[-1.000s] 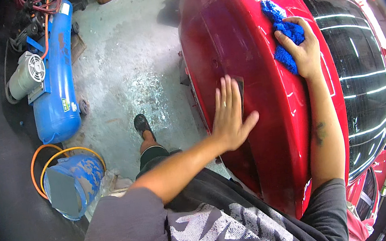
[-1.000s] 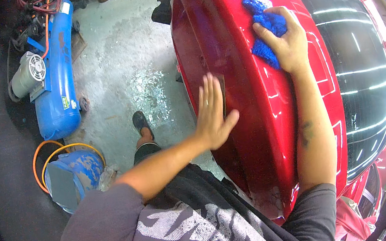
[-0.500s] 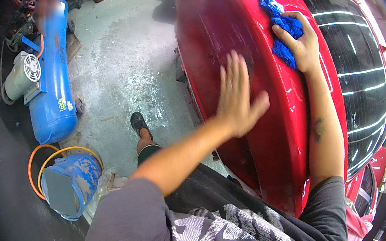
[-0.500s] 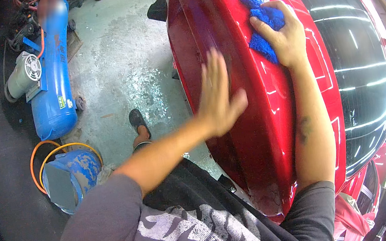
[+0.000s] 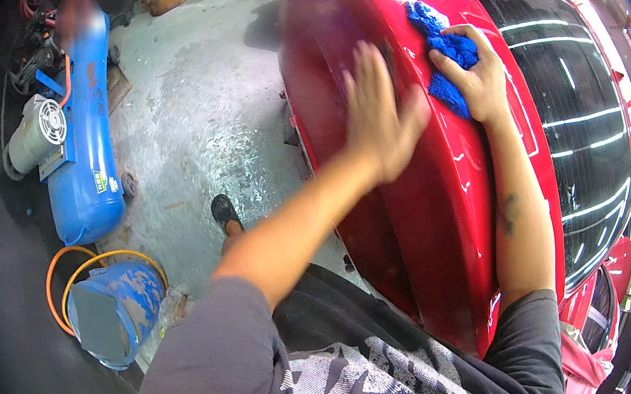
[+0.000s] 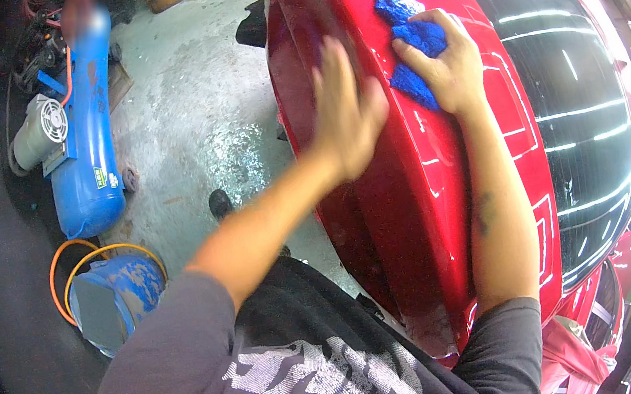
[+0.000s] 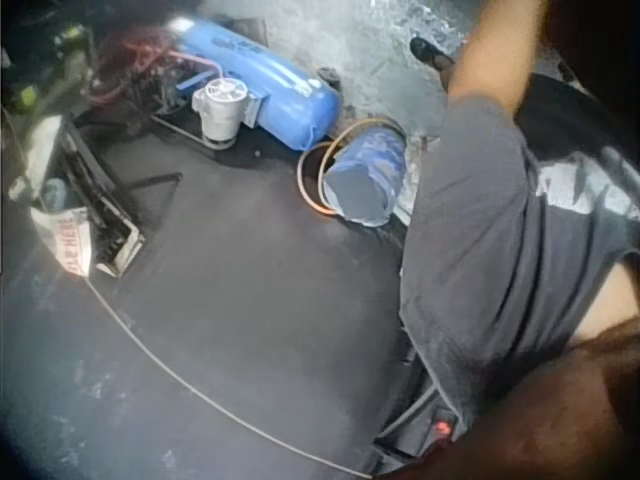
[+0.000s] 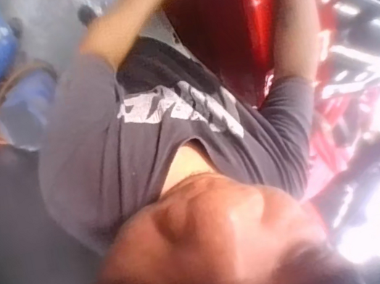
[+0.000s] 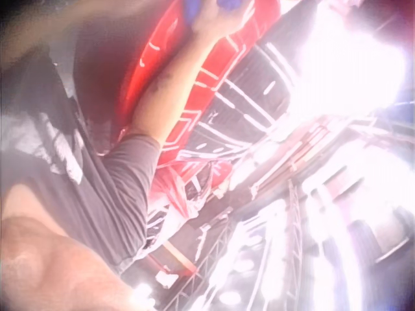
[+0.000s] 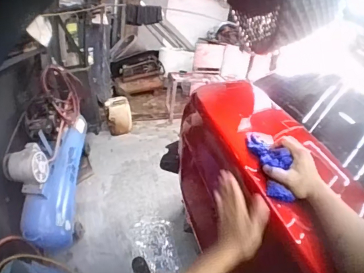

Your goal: The person wipes the rear trunk of a red car using a blue microfiber cloth. They repeatedly rub the surface in circular and linear motions, occasionally pausing to feel the paint with their hand. The task is performed in a workshop environment with various tools visible in the background.

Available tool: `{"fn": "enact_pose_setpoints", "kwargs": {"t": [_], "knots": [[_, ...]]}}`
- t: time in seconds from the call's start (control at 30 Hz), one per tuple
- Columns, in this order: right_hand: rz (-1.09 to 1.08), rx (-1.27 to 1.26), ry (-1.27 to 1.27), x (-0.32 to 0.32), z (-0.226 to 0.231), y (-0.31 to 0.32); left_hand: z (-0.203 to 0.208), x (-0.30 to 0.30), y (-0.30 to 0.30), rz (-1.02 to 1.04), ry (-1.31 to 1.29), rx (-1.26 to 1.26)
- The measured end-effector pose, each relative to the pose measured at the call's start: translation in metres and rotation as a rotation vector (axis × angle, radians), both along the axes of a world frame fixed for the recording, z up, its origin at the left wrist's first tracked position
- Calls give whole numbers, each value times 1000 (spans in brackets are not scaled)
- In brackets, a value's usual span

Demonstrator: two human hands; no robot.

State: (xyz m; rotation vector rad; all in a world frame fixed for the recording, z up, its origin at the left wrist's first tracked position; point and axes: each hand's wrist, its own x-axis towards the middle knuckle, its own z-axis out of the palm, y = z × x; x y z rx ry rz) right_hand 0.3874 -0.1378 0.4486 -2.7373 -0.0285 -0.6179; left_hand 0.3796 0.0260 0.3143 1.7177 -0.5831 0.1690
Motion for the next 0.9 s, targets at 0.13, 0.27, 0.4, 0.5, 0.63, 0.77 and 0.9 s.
{"fn": "enact_pose_setpoints", "kwargs": {"t": [0.13,0.27,0.4,0.5,0.63,0.77,0.9], "knots": [[33,-3,-9,5,1,7,17,90,1,72,218,-158],[-19,-11,-9,0,0,2,1,-94,2,-101,-35,-148],[59,-30,-39,0,0,-8,6,-84,11,-157,-13,-92],[56,65,-44,3,3,7,28,59,6,-22,214,-275],[-4,46,-54,-6,4,3,32,1,-9,-1,175,-191],[-55,27,-51,-11,3,0,24,-122,18,-223,-48,-25],[-38,38,-49,-5,5,4,47,-8,6,-32,14,-52]]}}
